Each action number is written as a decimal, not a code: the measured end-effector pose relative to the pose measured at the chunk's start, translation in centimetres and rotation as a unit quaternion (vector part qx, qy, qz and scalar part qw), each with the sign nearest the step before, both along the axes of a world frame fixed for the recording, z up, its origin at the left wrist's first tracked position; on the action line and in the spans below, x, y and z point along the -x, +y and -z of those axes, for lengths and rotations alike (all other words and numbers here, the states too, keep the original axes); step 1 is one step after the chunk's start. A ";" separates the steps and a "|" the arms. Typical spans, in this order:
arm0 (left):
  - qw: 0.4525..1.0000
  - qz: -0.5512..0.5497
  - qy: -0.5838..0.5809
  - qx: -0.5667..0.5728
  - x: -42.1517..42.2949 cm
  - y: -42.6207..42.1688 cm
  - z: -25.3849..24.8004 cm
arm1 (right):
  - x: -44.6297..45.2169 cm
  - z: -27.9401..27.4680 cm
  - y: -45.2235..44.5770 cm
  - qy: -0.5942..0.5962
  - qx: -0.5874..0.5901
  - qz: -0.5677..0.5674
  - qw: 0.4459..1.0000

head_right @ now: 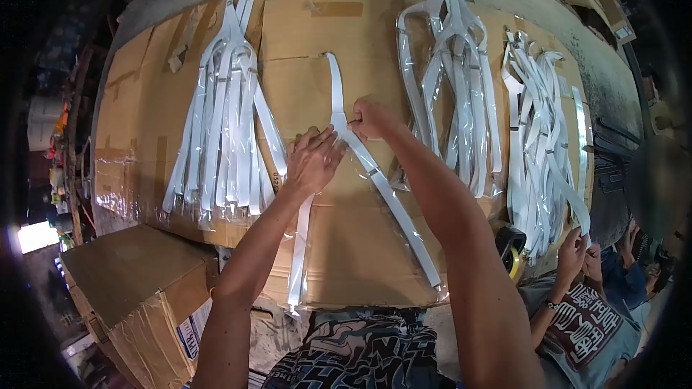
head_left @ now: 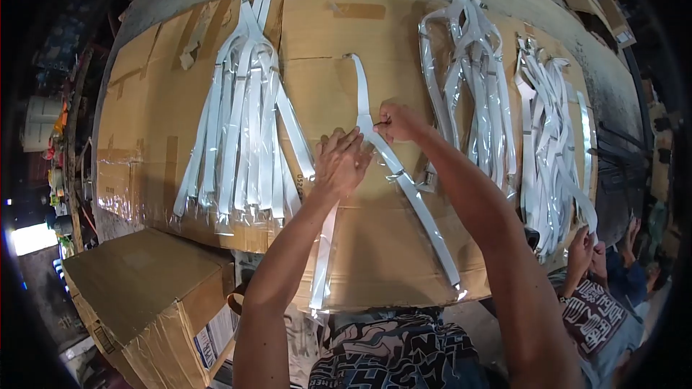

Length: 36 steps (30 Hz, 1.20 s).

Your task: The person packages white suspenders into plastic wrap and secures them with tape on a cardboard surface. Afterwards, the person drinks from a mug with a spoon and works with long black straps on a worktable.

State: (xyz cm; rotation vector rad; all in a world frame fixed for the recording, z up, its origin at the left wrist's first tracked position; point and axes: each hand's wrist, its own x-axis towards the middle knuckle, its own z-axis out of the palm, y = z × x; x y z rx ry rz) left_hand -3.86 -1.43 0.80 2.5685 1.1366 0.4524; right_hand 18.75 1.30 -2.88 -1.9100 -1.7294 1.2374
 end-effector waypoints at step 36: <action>0.754 0.068 -0.485 0.439 4.4 -6.9 -24.0 | 6.8 -32.3 -14.4 0.237 -0.179 0.079 0.952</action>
